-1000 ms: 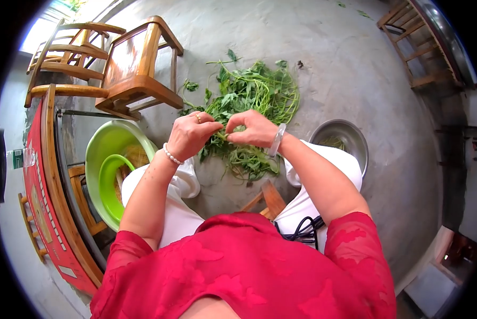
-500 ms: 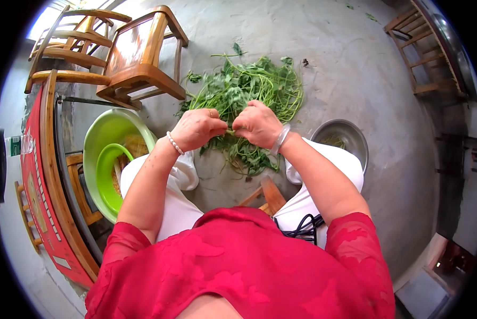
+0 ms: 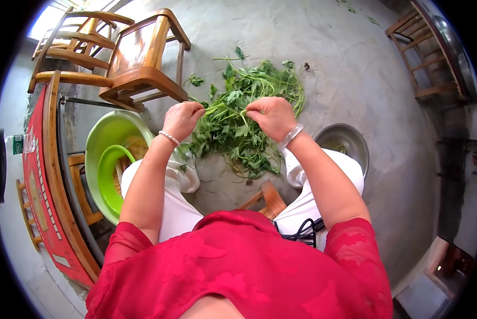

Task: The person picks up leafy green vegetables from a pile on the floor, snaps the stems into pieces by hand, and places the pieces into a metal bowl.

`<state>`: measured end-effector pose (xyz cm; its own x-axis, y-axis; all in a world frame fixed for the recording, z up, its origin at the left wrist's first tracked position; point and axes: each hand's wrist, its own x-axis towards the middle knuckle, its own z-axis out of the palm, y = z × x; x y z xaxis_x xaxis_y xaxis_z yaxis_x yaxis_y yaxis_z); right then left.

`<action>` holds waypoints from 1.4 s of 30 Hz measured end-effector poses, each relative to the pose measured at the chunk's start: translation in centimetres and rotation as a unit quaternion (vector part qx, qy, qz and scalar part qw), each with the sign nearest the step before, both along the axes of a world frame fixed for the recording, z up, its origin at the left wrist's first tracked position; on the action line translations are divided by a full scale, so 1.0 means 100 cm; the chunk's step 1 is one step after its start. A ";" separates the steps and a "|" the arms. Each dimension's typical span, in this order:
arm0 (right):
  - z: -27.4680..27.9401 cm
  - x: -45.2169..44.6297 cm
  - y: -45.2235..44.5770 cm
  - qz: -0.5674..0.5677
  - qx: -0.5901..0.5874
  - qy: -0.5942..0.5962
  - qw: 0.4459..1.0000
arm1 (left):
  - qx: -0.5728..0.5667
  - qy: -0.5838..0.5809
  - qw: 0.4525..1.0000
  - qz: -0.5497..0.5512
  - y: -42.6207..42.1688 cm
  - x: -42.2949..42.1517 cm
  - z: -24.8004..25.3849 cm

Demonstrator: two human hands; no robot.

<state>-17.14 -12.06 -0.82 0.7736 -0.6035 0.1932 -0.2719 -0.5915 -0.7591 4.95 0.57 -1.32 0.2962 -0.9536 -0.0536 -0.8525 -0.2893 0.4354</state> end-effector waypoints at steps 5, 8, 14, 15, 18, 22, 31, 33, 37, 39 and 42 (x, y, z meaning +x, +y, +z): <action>-0.001 0.006 -0.003 -0.045 0.319 -0.111 0.940 | -0.032 0.046 0.998 -0.009 -0.009 -0.016 -0.004; 0.003 0.008 0.001 -0.047 0.405 -0.143 0.902 | 0.042 0.076 0.996 -0.036 -0.010 -0.024 0.001; -0.007 0.010 0.009 -0.051 0.355 -0.093 0.929 | -0.070 0.184 0.980 -0.019 -0.011 -0.039 0.013; -0.005 0.010 0.010 -0.054 0.324 -0.063 0.942 | -0.076 0.229 0.970 -0.013 -0.012 -0.041 0.013; -0.008 0.013 0.015 -0.069 0.262 -0.029 0.962 | -0.120 0.246 0.961 -0.034 -0.013 -0.048 0.012; -0.007 0.016 0.022 -0.089 0.172 -0.022 0.981 | -0.124 0.202 0.971 -0.036 -0.012 -0.056 0.016; -0.004 0.015 0.029 -0.065 0.044 0.021 0.997 | -0.149 0.163 0.973 -0.062 -0.014 -0.059 0.008; -0.004 0.014 0.027 -0.056 0.039 0.040 0.997 | -0.162 0.134 0.974 -0.085 -0.013 -0.058 0.010; -0.007 0.014 0.027 -0.032 0.029 0.071 0.997 | -0.186 0.039 0.971 -0.142 -0.010 -0.059 0.014; -0.008 0.014 0.026 -0.021 0.026 0.083 0.996 | -0.182 0.016 0.971 -0.155 -0.009 -0.058 0.014; -0.008 0.014 0.026 0.000 0.024 0.095 0.995 | -0.169 0.001 0.974 -0.154 -0.008 -0.058 0.012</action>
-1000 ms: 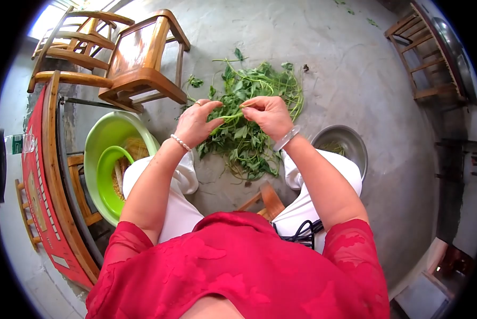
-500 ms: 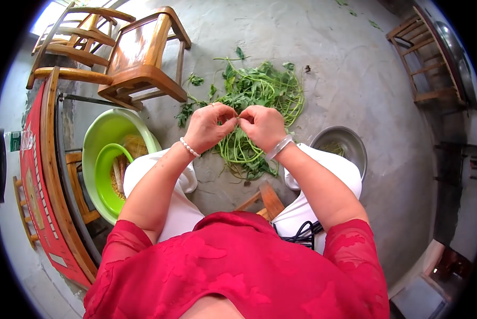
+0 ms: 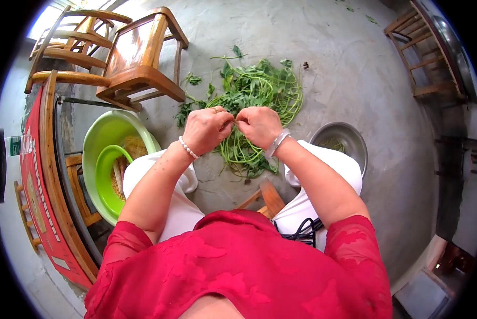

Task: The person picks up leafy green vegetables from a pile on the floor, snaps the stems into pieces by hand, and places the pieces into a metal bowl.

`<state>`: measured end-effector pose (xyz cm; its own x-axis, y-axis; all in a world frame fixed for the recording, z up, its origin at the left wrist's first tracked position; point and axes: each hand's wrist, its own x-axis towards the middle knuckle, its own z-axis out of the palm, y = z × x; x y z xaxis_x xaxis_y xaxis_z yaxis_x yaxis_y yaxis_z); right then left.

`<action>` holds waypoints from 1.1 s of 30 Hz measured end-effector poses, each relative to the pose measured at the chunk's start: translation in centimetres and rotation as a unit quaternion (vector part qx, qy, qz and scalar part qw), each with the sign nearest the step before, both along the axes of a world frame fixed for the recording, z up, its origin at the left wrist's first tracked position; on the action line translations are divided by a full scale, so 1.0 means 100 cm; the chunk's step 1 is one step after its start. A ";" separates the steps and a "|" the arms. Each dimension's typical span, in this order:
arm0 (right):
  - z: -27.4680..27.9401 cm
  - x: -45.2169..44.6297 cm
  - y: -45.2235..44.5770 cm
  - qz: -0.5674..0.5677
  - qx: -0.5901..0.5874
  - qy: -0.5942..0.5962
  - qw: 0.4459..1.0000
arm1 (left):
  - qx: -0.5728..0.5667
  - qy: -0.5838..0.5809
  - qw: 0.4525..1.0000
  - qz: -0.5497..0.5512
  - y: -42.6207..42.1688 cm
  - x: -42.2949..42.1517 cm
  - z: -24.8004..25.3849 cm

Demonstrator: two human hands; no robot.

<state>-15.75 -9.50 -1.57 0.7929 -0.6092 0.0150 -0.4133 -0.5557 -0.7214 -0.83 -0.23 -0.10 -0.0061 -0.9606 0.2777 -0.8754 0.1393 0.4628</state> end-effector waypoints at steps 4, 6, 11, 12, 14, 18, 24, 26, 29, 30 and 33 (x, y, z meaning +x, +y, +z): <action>0.003 0.000 0.000 0.017 0.004 0.011 1.000 | 0.033 0.023 0.999 0.025 0.000 0.000 -0.004; 0.001 0.000 0.000 0.024 0.014 0.001 1.000 | 0.043 0.054 0.997 0.033 -0.001 0.001 -0.009; 0.001 -0.003 -0.004 0.030 0.073 -0.063 0.995 | 0.219 0.305 0.924 0.079 -0.004 0.004 0.000; -0.001 -0.003 -0.005 0.021 0.110 -0.076 0.991 | 0.233 0.386 0.889 0.081 -0.006 0.006 -0.002; 0.001 -0.001 -0.005 0.007 0.161 -0.094 0.982 | 0.251 0.484 0.834 0.083 -0.007 0.009 -0.004; 0.001 0.000 -0.002 -0.017 0.197 -0.131 0.971 | 0.263 0.527 0.803 0.097 -0.008 0.010 -0.002; 0.001 0.001 -0.008 -0.077 0.394 -0.214 0.890 | 0.230 0.536 0.806 0.099 -0.009 0.013 -0.010; 0.001 0.001 -0.012 -0.091 0.421 -0.207 0.878 | 0.177 0.556 0.807 0.091 -0.008 0.012 -0.008; 0.003 0.001 -0.013 -0.104 0.446 -0.201 0.866 | 0.137 0.608 0.778 0.077 -0.007 0.010 0.004; 0.003 0.001 -0.013 -0.105 0.451 -0.202 0.863 | 0.143 0.636 0.756 0.059 -0.007 0.011 0.008; 0.006 0.000 -0.015 -0.119 0.472 -0.204 0.850 | 0.167 0.690 0.704 0.023 -0.007 0.012 0.013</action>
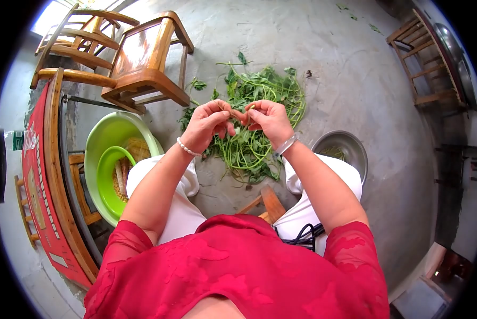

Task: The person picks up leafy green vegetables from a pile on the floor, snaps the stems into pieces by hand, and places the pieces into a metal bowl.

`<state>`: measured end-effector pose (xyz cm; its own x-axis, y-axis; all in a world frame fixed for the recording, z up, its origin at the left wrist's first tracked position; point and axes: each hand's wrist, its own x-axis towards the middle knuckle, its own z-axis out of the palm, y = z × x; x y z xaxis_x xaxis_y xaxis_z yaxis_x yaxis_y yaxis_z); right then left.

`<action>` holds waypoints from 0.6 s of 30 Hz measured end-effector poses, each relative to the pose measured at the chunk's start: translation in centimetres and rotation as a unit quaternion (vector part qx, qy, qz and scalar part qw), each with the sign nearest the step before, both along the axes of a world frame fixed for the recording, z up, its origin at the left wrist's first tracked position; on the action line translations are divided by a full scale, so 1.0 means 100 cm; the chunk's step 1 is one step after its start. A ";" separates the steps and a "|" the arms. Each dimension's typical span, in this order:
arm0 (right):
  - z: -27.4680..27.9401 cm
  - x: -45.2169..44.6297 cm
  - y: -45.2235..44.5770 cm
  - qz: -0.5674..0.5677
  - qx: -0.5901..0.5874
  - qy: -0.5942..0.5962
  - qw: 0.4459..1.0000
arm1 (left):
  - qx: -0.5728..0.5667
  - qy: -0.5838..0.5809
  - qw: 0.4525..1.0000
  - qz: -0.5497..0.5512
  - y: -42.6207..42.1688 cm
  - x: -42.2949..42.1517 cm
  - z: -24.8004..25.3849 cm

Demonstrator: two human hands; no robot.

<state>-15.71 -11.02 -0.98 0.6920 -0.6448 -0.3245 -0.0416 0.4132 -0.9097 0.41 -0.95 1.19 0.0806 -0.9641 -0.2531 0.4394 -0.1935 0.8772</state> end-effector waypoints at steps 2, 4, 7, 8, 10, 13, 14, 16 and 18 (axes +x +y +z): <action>0.002 -0.001 -0.003 -0.009 0.017 -0.003 1.000 | 0.018 0.004 1.000 -0.016 0.000 0.001 -0.001; 0.003 -0.003 -0.007 -0.017 0.031 -0.010 0.999 | 0.038 -0.018 0.999 0.001 0.000 0.005 -0.007; 0.001 -0.005 -0.011 -0.016 0.049 -0.028 0.998 | 0.049 -0.044 0.997 0.031 0.001 0.006 -0.003; 0.002 -0.004 -0.010 -0.013 0.055 -0.030 0.998 | 0.056 -0.037 0.997 0.034 0.001 0.007 -0.002; 0.005 -0.003 -0.007 -0.007 0.065 -0.033 0.997 | 0.064 -0.024 0.997 0.034 0.001 0.007 0.000; 0.002 -0.004 -0.007 0.010 0.081 -0.042 0.996 | 0.069 -0.010 0.997 0.023 0.001 0.004 0.002; 0.002 -0.004 -0.008 -0.003 0.080 -0.052 0.995 | 0.070 -0.009 0.997 0.021 0.000 0.004 0.002; 0.001 -0.004 -0.010 -0.028 0.079 -0.074 0.994 | 0.073 -0.014 0.997 0.022 0.000 0.005 0.000; 0.005 -0.006 -0.014 -0.046 0.079 -0.094 0.991 | 0.075 -0.026 0.996 0.027 0.000 0.008 -0.007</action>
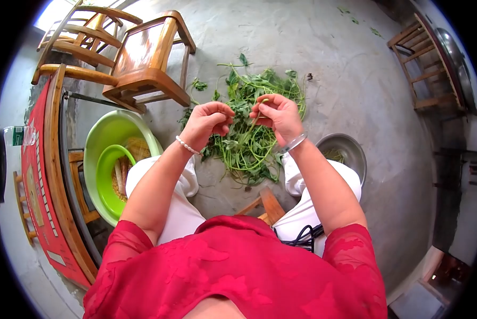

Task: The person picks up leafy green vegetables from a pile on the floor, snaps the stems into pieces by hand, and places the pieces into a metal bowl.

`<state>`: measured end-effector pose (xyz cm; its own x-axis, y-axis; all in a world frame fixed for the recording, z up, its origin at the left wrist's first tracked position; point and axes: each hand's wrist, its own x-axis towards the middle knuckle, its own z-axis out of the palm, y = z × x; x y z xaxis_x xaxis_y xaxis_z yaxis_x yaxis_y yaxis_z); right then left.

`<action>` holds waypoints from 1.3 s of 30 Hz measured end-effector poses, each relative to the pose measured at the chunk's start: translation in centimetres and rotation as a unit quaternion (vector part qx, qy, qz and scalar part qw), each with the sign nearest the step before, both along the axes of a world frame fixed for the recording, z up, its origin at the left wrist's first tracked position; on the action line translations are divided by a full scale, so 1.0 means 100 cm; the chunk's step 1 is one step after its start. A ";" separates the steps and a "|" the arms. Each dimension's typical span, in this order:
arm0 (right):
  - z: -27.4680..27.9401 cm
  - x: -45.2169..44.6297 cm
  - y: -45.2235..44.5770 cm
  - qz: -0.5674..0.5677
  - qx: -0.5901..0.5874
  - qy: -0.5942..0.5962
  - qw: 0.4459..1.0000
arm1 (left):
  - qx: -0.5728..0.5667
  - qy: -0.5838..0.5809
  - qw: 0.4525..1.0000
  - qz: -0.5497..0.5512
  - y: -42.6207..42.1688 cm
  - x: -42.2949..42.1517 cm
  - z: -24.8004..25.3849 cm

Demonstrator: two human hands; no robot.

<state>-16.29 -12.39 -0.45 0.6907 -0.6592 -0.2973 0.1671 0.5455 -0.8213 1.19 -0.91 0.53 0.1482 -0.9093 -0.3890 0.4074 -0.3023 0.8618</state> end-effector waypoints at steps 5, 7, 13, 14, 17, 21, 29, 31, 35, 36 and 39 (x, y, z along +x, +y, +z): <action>0.005 0.000 -0.001 -0.014 0.025 -0.054 0.998 | -0.022 -0.167 0.981 -0.097 0.000 -0.009 -0.015; 0.006 0.001 -0.001 -0.037 0.052 -0.066 0.996 | -0.059 -0.222 0.965 -0.126 0.002 -0.018 -0.015; 0.000 -0.009 -0.021 -0.151 0.035 -0.066 0.986 | 0.005 -0.192 0.970 -0.151 -0.001 -0.014 -0.021; -0.003 -0.013 -0.029 -0.184 0.029 -0.055 0.981 | 0.005 -0.215 0.966 -0.142 0.000 -0.011 -0.020; -0.001 -0.020 -0.041 -0.256 0.001 -0.009 0.967 | 0.001 -0.261 0.957 -0.125 0.003 -0.004 -0.023; 0.000 -0.024 -0.047 -0.284 -0.035 0.044 0.957 | 0.016 -0.295 0.949 -0.106 0.009 0.007 -0.011; -0.005 -0.002 -0.011 -0.049 -0.514 0.185 0.836 | -0.029 -0.344 0.931 -0.119 0.008 0.006 -0.012; -0.003 0.007 0.013 0.032 -0.548 0.167 0.819 | -0.034 -0.350 0.929 -0.117 0.008 0.004 -0.012; -0.004 0.007 0.022 0.079 -0.610 0.183 0.767 | -0.031 -0.365 0.923 -0.117 0.005 0.000 -0.005; -0.004 0.007 0.022 0.066 -0.635 0.186 0.747 | -0.028 -0.367 0.922 -0.118 0.005 0.000 -0.004; 0.002 0.005 0.022 0.043 -0.688 0.192 0.698 | -0.030 -0.357 0.926 -0.120 0.004 -0.001 -0.007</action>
